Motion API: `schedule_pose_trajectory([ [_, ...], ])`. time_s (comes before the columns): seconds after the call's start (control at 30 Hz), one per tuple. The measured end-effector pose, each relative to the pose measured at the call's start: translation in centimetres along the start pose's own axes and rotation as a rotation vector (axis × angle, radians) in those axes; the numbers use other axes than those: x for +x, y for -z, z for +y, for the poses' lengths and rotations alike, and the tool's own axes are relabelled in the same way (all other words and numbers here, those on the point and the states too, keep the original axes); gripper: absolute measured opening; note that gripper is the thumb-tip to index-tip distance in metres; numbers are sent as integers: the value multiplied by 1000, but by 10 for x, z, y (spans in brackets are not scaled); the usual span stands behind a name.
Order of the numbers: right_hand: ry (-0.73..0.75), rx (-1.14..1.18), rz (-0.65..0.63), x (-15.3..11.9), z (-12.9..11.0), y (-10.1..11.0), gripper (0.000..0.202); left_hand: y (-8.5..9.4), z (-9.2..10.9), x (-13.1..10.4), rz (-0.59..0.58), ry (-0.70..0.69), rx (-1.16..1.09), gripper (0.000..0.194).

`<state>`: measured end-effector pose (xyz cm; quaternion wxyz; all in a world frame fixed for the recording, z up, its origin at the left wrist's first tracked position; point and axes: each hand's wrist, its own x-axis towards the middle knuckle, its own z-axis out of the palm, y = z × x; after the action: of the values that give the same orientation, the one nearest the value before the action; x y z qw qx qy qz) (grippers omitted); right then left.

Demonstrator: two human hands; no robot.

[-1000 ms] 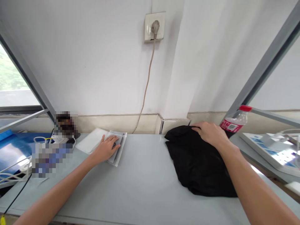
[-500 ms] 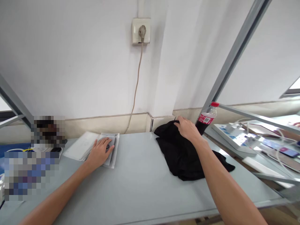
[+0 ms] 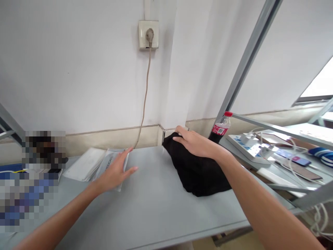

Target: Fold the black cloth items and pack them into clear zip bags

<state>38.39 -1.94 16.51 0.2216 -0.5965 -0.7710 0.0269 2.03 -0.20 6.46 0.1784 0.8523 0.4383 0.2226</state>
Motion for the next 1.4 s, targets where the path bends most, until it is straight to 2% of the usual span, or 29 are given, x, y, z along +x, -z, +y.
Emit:
schedule_pose_trajectory([
  [0.07, 37, 209, -96, 2, -25, 16, 43, 1, 28, 11, -79, -51, -293, 91],
  [0.13, -12, 427, -168, 11, -42, 25, 43, 2, 49, 29, -85, -102, -576, 89],
  [0.2, -83, 586, -181, 26, -46, 20, 41, 3, 58, 52, -120, -119, -808, 69],
  [0.27, -154, 629, -143, 45, -36, 0, 39, 5, 52, 77, -109, -70, -912, 60],
  [0.33, -229, 535, -79, 63, -17, -31, 38, 6, 36, 98, -43, 35, -857, 59],
  [0.4, -300, 414, -35, 75, 4, -66, 46, 6, 17, 109, 107, 233, -584, 59],
  [0.43, -307, 375, -42, 76, 13, -82, 52, 4, 9, 109, 200, 272, -422, 58],
  [0.5, -277, 227, 21, 70, 26, -105, 61, -1, 0, 97, 322, 206, -183, 43],
  [0.53, -259, 165, 52, 62, 28, -112, 58, -4, -1, 85, 313, 117, -130, 31],
  [0.6, -231, 125, 26, 38, 24, -117, 40, -14, 4, 55, 130, -54, -73, 21],
  [0.67, -186, 169, -104, 6, 10, -114, 34, -24, 12, 23, 2, -109, 44, 36],
  [0.7, -149, 214, -189, -12, 1, -112, 37, -29, 17, 9, -20, -110, 107, 43],
  [0.73, -96, 242, -253, -30, -9, -111, 38, -33, 21, -4, -28, -106, 158, 42],
  [0.8, 73, 208, -296, -62, -25, -112, 45, -40, 28, -23, -38, -119, 192, 33],
  [0.83, 121, 153, -290, -74, -30, -115, 40, -43, 30, -30, -58, -144, 185, 35],
  [0.93, 133, -6, -197, -96, -27, -125, 10, -50, 31, -40, -125, -215, 209, 40],
  [1.03, 70, -114, -62, -105, -9, -128, 24, -52, 25, -38, -115, -212, 330, 14],
  [1.17, -30, -154, 82, -118, 8, -114, 38, -42, 18, -35, -28, -178, 437, 31],
  [1.2, -60, -135, 73, -122, 10, -110, 45, -38, 18, -37, -17, -187, 461, 34],
  [1.27, -85, -65, -24, -132, 12, -102, 54, -33, 20, -43, -28, -232, 489, 37],
  [1.33, -52, 11, -162, -140, 14, -97, 59, -31, 25, -51, -55, -283, 473, 31],
  [1.4, -15, 31, -246, -145, 14, -94, 59, -34, 28, -57, -71, -323, 444, 35],
])
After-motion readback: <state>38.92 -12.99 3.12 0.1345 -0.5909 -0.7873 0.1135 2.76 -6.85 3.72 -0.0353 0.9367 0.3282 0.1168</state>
